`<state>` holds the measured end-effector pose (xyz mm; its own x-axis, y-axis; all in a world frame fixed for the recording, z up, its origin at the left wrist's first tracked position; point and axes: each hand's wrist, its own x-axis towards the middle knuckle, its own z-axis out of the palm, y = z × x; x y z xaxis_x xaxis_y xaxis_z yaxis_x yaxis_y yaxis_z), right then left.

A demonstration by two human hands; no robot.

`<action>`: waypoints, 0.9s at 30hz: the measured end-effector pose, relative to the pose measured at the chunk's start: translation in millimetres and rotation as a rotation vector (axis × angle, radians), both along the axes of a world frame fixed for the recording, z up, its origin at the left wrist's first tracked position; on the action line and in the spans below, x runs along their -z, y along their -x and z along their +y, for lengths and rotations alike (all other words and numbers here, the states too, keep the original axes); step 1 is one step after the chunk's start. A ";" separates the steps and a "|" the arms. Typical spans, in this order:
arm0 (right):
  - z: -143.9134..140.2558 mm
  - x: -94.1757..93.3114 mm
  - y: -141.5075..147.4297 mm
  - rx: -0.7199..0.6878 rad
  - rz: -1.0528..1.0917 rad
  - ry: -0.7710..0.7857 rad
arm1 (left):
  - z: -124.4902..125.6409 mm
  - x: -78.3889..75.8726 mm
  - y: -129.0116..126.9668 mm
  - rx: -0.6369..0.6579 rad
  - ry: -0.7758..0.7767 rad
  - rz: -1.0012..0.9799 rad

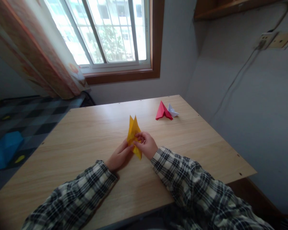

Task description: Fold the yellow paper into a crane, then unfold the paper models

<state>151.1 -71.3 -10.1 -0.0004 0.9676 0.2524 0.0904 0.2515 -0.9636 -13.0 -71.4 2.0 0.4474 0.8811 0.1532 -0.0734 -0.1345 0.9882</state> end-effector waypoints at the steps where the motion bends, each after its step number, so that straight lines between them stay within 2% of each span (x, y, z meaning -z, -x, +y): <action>1: 0.6 0.8 0.4 -0.014 0.030 0.019 | -0.7 -1.7 -0.2 0.025 -0.033 0.029; 4: 1.0 1.0 1.4 -0.036 0.062 0.041 | -1.7 -4.7 -0.1 0.057 -0.089 0.092; 16: -5.0 -13.4 1.5 0.058 -0.024 0.017 | -5.8 -9.8 -3.2 -0.020 -0.128 0.153; 23: -6.0 -15.6 1.0 0.040 0.041 0.016 | -3.3 -2.8 -1.2 -0.146 -0.027 0.107; 27: -4.7 -15.8 -0.9 -0.009 0.130 0.014 | -1.6 -4.9 0.2 -0.229 0.005 0.084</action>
<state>152.1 -76.0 5.6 0.0230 0.9711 0.2375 -0.0379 0.2382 -0.9705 -13.1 -73.0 6.9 0.2469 0.9617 0.1189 0.0413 -0.1330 0.9903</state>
